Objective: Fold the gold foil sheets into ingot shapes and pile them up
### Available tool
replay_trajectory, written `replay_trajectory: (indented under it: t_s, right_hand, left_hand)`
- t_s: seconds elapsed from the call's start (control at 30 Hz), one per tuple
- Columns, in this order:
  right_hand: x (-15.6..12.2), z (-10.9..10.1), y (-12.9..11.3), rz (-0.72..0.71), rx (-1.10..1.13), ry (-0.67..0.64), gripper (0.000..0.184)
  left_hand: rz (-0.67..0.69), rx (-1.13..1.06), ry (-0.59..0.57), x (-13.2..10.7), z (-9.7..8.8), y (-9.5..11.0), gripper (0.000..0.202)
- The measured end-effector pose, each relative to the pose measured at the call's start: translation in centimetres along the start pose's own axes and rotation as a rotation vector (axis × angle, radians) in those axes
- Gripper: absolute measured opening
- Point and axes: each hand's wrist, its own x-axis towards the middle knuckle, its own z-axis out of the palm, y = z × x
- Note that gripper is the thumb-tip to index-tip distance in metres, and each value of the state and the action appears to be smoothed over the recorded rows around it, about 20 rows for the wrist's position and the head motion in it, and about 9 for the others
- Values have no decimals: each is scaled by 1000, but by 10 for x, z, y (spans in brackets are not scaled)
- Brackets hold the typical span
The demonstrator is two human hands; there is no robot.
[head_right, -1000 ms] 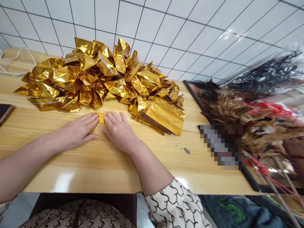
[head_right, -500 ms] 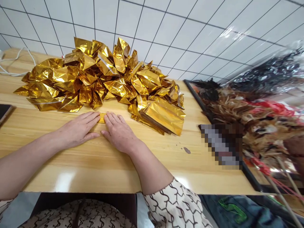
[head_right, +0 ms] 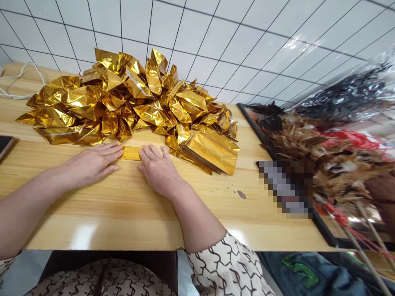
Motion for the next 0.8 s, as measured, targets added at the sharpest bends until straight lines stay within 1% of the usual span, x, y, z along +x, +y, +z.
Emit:
replay_trajectory:
  t_s: [0.13,0.23,0.4,0.57,0.67,0.8]
  right_hand:
    - [0,-1,5,6,-21,56,40]
    - [0,-2,8,26,-24,73,35]
    - [1,-4,10,42,-13,104,30]
    - [1,-2,8,57,-63,104,32]
    - [1,-1,6,48,-93,125,31]
    - [2,-3,5,67,-29,159,30]
  left_hand:
    - [-14,-11,61,3,1,-4,40]
    - [-28,-17,96,4,1,-5,36]
    - [-2,-26,164,5,-2,-7,29]
    - [3,-40,188,6,-2,-5,26]
    - [-15,-44,179,6,-3,-3,25]
    - [-38,-57,179,4,-4,-3,23]
